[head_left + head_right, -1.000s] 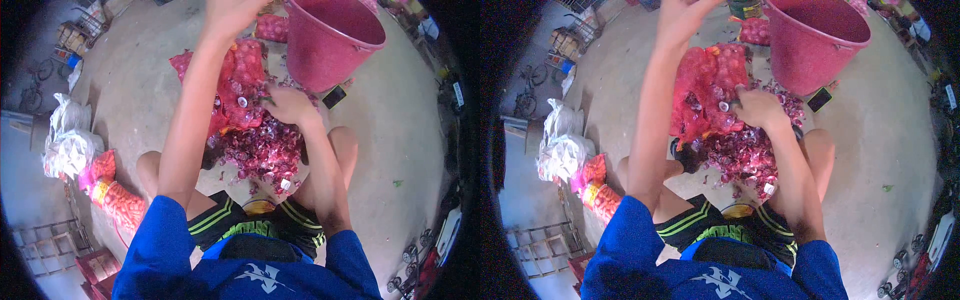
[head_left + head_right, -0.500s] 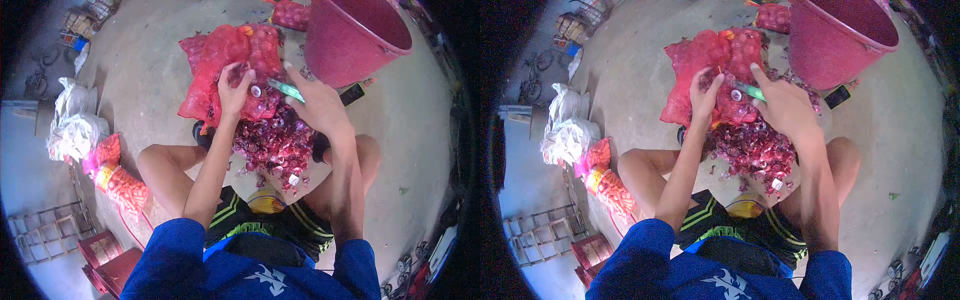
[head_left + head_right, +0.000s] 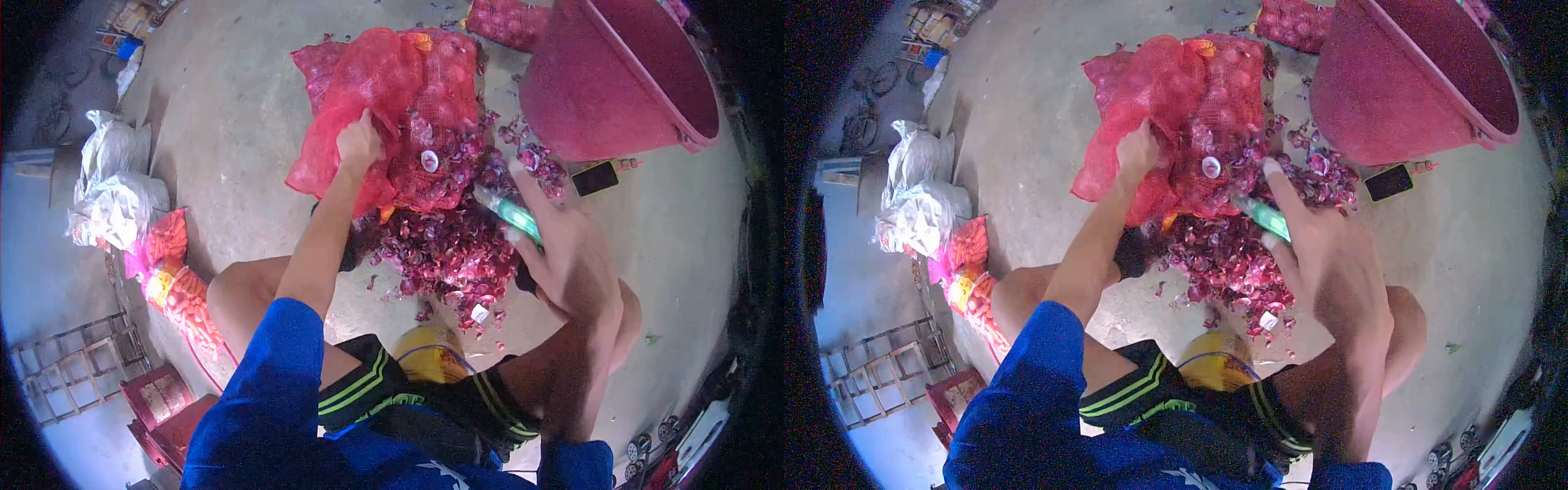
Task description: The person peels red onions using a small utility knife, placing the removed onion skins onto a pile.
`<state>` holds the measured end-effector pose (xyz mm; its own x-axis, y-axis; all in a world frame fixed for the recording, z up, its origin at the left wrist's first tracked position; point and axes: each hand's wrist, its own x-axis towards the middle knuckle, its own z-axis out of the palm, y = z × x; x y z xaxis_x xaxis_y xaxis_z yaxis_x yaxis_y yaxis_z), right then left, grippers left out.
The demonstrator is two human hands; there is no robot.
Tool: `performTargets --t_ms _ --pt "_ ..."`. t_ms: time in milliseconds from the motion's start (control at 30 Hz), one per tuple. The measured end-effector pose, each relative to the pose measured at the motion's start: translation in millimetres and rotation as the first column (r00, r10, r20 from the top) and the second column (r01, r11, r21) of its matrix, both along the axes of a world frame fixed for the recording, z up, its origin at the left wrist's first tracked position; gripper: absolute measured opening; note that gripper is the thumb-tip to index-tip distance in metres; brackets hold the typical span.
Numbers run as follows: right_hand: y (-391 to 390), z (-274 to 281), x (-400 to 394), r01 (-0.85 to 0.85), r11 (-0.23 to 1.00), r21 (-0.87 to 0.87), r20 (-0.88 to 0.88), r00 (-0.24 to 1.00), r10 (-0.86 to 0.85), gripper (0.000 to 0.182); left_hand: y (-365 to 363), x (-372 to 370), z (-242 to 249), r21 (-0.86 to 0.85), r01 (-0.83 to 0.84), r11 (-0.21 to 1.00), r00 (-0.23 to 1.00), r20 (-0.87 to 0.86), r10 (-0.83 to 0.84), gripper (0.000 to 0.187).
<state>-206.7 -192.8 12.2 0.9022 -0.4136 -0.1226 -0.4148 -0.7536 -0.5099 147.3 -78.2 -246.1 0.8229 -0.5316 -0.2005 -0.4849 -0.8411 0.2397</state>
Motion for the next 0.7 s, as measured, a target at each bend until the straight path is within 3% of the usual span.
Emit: performTargets --t_ms 67,133,200,267,433,600,633,700 --pt "-4 0 1 0.008 1.000 0.009 -0.008 1.000 -0.008 0.075 -11 25 -12 -0.127 0.350 0.928 0.909 0.287 -0.303 0.036" --pt "-10 -2 1 0.019 1.000 0.021 -0.021 1.000 -0.018 0.078 -35 48 -26 -0.057 0.391 0.919 0.894 0.263 -0.364 0.028" --pt "-16 -5 1 0.058 0.997 0.051 -0.227 0.973 -0.045 0.083 -57 61 -36 -0.005 0.580 0.815 0.745 0.408 -0.528 0.025" --pt "-19 0 4 0.076 0.995 0.063 -0.274 0.960 -0.056 0.085 -79 62 -31 0.089 0.551 0.830 0.769 0.331 -0.547 0.025" --pt "-25 4 3 0.110 0.990 0.083 -0.380 0.922 -0.071 0.084 -105 80 -33 0.180 0.559 0.809 0.683 0.452 -0.573 0.029" --pt "-25 -3 -11 0.062 0.994 0.095 -0.251 0.967 -0.036 0.083 -92 85 -32 0.276 0.512 0.814 0.673 0.460 -0.579 0.032" --pt "-23 -4 -13 0.079 0.993 0.088 -0.242 0.969 -0.056 0.083 -85 84 -30 0.274 0.524 0.806 0.659 0.469 -0.588 0.032" --pt "-22 -1 -19 0.109 0.993 0.056 -0.256 0.962 -0.091 0.082 -74 79 -26 0.125 0.498 0.858 0.766 0.400 -0.503 0.032"
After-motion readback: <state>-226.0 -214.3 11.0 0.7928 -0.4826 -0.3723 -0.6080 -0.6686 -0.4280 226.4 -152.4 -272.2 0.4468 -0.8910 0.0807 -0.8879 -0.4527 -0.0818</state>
